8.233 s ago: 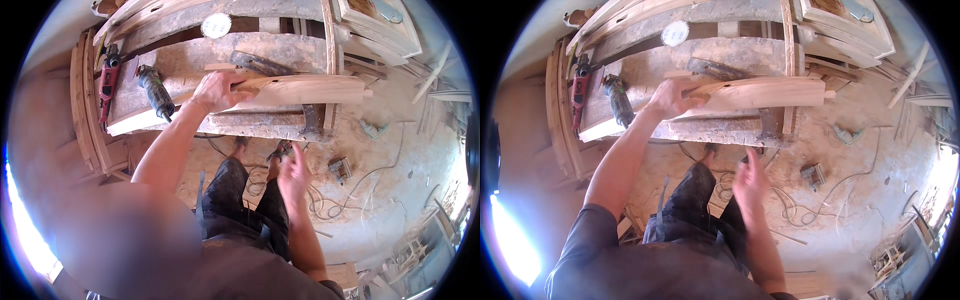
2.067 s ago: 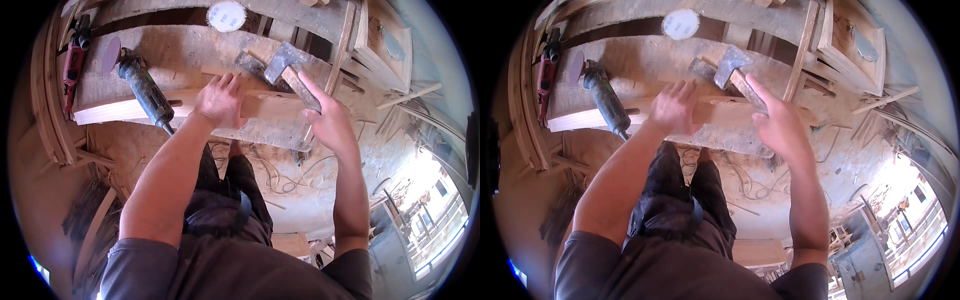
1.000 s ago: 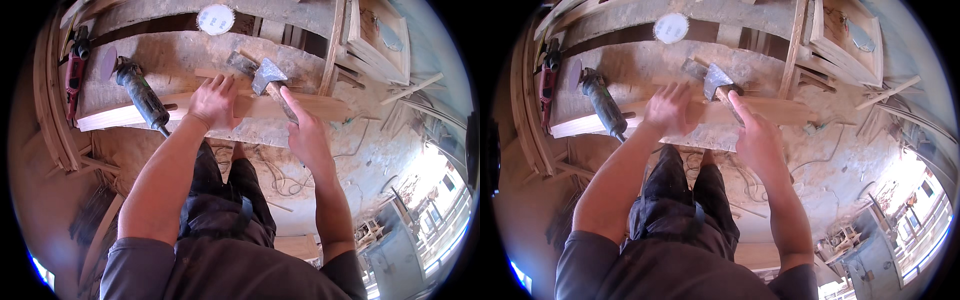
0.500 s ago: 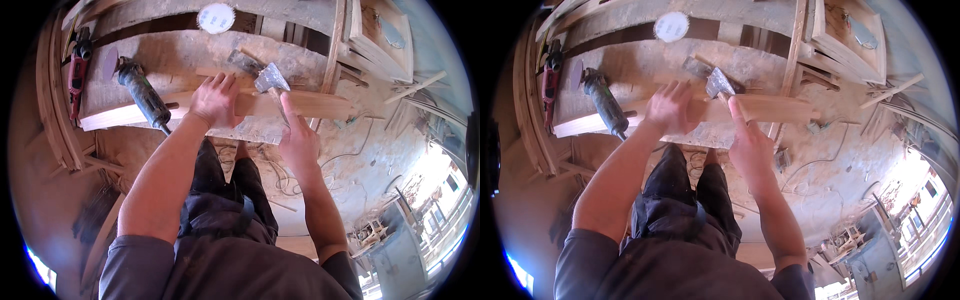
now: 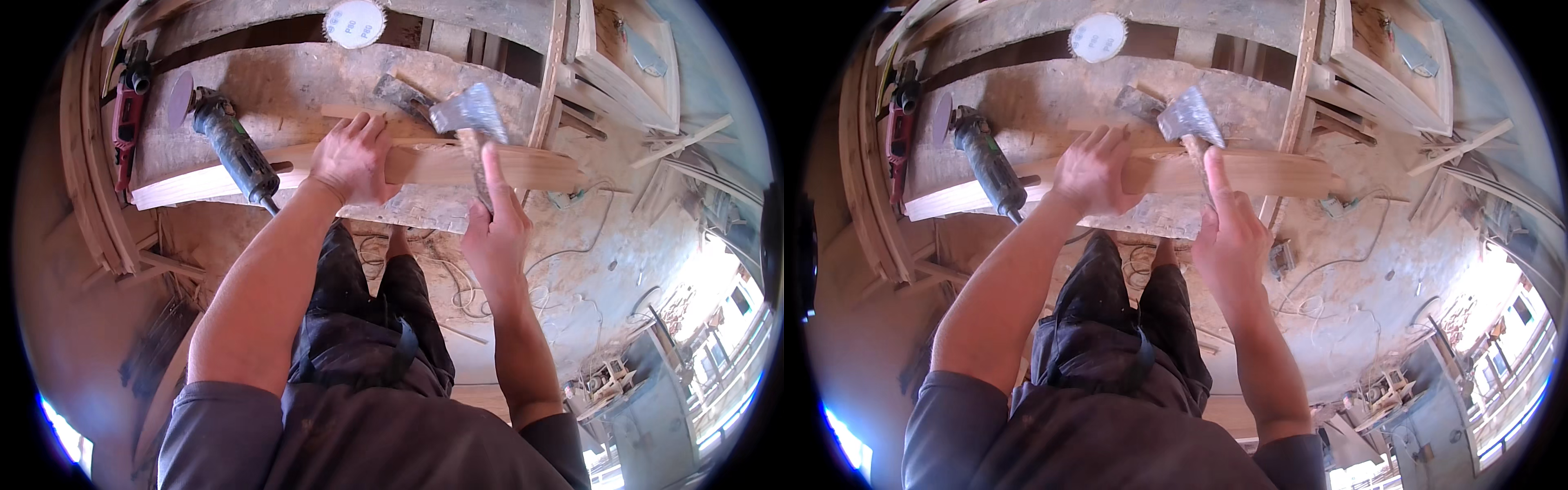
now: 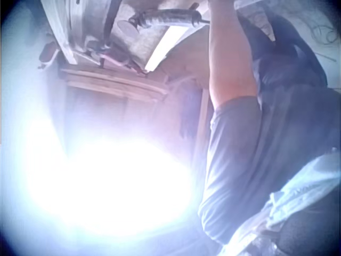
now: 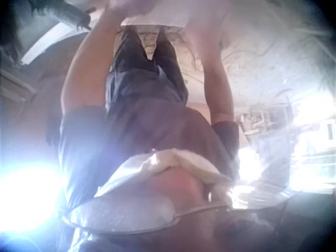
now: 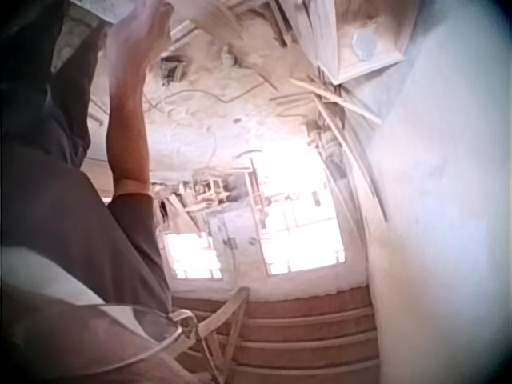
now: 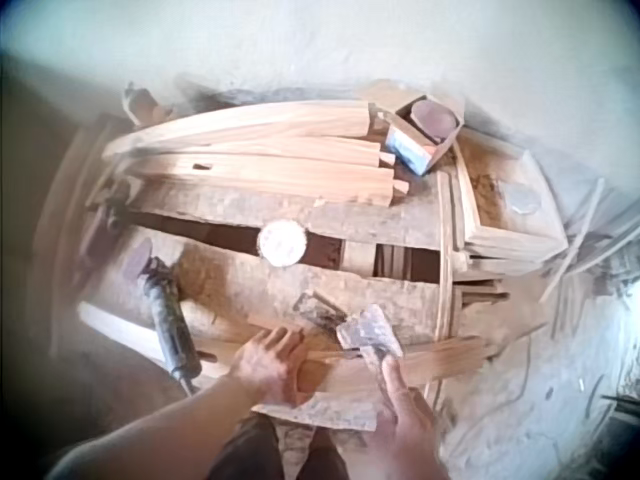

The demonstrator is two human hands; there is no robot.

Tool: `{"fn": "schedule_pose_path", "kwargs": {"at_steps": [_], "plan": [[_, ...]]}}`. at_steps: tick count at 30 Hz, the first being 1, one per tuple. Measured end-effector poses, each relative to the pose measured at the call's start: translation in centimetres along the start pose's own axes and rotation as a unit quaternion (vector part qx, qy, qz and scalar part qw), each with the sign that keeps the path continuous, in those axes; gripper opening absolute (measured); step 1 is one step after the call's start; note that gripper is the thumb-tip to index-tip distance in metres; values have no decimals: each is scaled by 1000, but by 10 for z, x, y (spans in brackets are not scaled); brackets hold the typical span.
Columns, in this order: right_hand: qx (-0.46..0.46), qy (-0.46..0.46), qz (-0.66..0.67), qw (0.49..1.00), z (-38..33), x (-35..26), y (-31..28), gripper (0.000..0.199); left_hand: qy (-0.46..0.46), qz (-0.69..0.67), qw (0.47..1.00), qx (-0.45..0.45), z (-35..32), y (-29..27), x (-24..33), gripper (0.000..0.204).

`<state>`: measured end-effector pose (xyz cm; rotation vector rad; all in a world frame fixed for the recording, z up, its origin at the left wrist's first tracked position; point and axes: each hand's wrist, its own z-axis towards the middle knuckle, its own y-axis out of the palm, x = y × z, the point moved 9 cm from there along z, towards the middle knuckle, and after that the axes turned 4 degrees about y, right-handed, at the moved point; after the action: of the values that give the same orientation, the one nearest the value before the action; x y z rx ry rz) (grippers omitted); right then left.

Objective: The person assembles a curved wooden piece by inserting small wooden dowels into pre-drilled holes, tapping them flush with a hammer, and smoothing the surface with a power sander. The person repeats this process for multiple dowels on the same piece.

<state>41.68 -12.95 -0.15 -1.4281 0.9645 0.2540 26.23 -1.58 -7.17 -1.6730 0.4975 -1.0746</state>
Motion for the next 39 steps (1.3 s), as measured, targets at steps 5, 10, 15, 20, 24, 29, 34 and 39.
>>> {"fn": "schedule_pose_path", "kwargs": {"at_steps": [5,10,15,20,24,29,34,39], "plan": [[-76,22,-110,991,0,9,16,82,1,12,1000,15,1,-3,2,57],[-23,16,-30,999,-3,3,6,83,0,4,1000,2,1,-1,1,57],[-65,30,-78,994,0,6,14,83,10,7,1000,19,0,-3,3,57],[-117,48,-92,988,-2,-10,10,83,3,-3,1000,16,1,-2,3,54],[-82,10,-91,992,9,-12,3,84,10,2,1000,27,-1,-4,3,49],[-123,34,-139,982,-4,-6,5,82,15,-10,1000,22,0,2,3,48],[-37,190,182,964,-66,41,11,84,-10,6,1000,-13,1,0,4,50],[146,354,498,778,-148,57,47,87,-37,-38,989,-137,9,1,1,68]]}}
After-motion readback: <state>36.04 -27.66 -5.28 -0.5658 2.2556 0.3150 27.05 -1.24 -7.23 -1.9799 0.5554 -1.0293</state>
